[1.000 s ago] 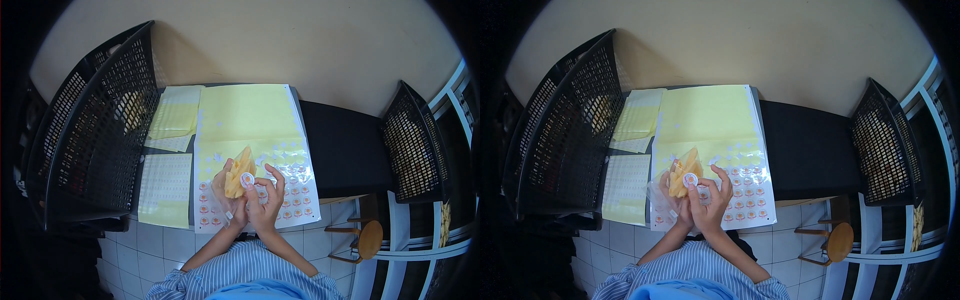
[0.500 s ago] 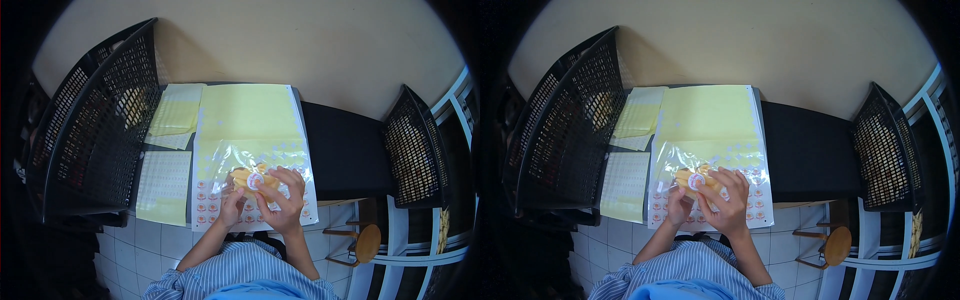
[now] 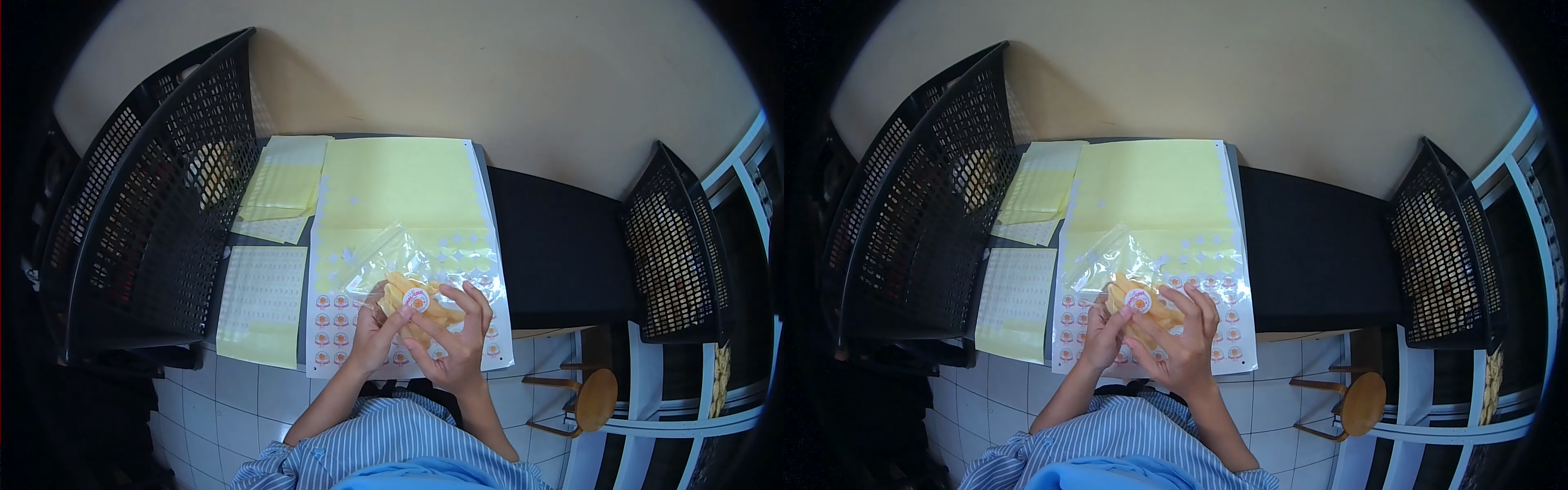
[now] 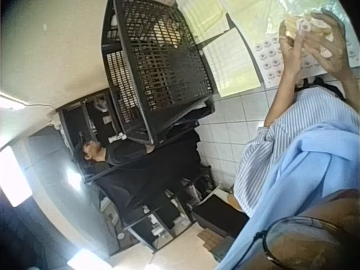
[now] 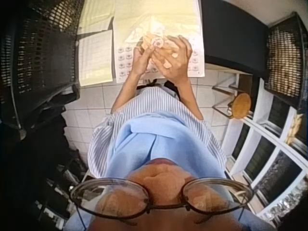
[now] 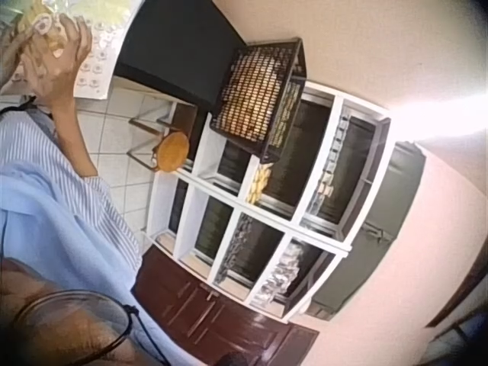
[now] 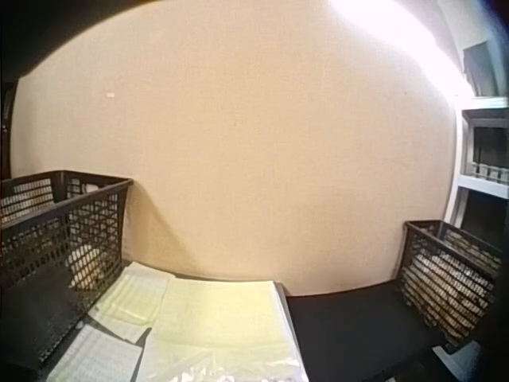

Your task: Applying circular labels to small plastic bags containing food snacks.

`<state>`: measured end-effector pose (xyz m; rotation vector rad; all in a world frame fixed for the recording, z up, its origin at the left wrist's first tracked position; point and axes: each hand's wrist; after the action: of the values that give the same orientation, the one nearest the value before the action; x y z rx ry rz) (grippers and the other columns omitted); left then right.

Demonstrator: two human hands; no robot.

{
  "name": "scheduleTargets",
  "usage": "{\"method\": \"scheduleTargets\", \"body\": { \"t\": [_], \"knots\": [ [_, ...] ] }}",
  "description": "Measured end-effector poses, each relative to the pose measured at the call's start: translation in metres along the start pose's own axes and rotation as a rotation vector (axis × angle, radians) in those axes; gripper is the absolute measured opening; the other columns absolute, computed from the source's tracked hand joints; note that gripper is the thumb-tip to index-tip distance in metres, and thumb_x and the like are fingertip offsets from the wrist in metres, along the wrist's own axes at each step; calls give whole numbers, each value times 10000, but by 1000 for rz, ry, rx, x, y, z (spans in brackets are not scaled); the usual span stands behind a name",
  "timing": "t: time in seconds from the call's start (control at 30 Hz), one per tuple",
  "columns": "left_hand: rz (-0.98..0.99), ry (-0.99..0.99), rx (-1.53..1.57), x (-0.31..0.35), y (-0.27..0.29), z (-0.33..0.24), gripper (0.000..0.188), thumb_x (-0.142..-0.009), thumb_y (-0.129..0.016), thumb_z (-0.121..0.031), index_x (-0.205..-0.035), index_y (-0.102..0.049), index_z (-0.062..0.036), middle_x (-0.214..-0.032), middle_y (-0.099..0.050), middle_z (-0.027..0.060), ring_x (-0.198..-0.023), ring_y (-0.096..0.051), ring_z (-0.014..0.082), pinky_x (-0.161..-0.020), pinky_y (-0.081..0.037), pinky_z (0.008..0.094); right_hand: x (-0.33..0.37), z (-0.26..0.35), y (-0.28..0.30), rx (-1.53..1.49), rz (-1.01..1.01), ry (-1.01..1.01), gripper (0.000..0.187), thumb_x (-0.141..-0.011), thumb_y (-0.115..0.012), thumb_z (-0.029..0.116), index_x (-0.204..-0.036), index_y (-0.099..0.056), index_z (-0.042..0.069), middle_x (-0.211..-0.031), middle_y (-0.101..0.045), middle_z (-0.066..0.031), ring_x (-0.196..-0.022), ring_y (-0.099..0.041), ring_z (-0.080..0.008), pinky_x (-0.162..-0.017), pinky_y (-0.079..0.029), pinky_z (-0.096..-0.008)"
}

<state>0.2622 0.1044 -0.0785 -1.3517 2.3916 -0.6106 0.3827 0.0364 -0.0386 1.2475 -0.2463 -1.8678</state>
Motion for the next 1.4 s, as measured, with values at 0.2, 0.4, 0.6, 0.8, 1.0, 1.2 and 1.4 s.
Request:
{"method": "scheduleTargets", "body": {
  "t": [0.2,0.4,0.6,0.8,1.0,1.2,1.4],
  "knots": [
    [-39,51,-10,-2,-6,4,361,-889,-519,-79,-1219,-403,10,-1093,-546,80,-976,-538,114,-841,-444,248,-2,-7,8,30,36,-70,406,-711,-705,309,-1087,-668,160,-1302,-417,-211,-1238,-321,-376,-1028,-233,-461],
    [-40,-55,-47,-4,-13,8,361,-859,-544,-59,-1196,-427,0,-1073,-558,83,-963,-552,116,-830,-454,251,4,-18,15,-142,96,-70,423,-745,-689,288,-1148,-634,168,-1304,-422,-200,-1180,-428,-343,-983,-324,-445],
    [-40,-53,-132,-7,-24,15,410,-813,-614,-58,-1182,-442,-12,-1051,-575,87,-968,-569,131,-826,-471,270,6,-41,31,-128,216,8,461,-725,-719,274,-1168,-621,189,-1279,-439,-190,-1163,-446,-348,-974,-354,-443],
    [98,-2,-260,-9,-40,13,431,-771,-678,-65,-1141,-462,-15,-1047,-580,74,-960,-569,134,-826,-473,280,-1,-75,45,-465,74,-35,493,-691,-770,174,-1144,-606,67,-1226,-469,-184,-1062,-539,-289,-821,-483,-354],
    [274,-519,-907,-29,-54,24,708,-708,-731,-99,-1287,-332,-18,-1277,-407,169,-1128,-450,247,-924,-393,371,-12,-109,64,-700,345,-248,467,-672,-791,144,-1080,-601,20,-926,-638,-123,-788,-610,-164,-771,-490,-301],
    [-316,-367,-967,-19,-32,22,918,-741,-618,-502,-1377,-168,-17,-1427,-175,164,-1219,-316,299,-929,-324,422,-61,-225,44,-826,-8,-446,316,-833,-645,73,-1112,-530,-22,-984,-620,-70,-889,-604,-128,-786,-498,-263],
    [-1097,-459,-1214,46,30,7,616,-862,-475,-249,-1358,-211,3,-1421,-221,137,-1229,-314,281,-981,-263,415,-143,-383,3,-627,-102,-593,418,-861,-626,129,-1205,-476,-54,-1090,-597,-110,-982,-586,-147,-857,-452,-260]
  ]
}}
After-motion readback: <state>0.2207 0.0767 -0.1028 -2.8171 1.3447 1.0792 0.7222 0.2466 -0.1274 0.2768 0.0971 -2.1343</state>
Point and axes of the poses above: each hand's wrist, its own x-axis away from the middle knuckle, its own y-axis out of the back of the hand, z = x × y
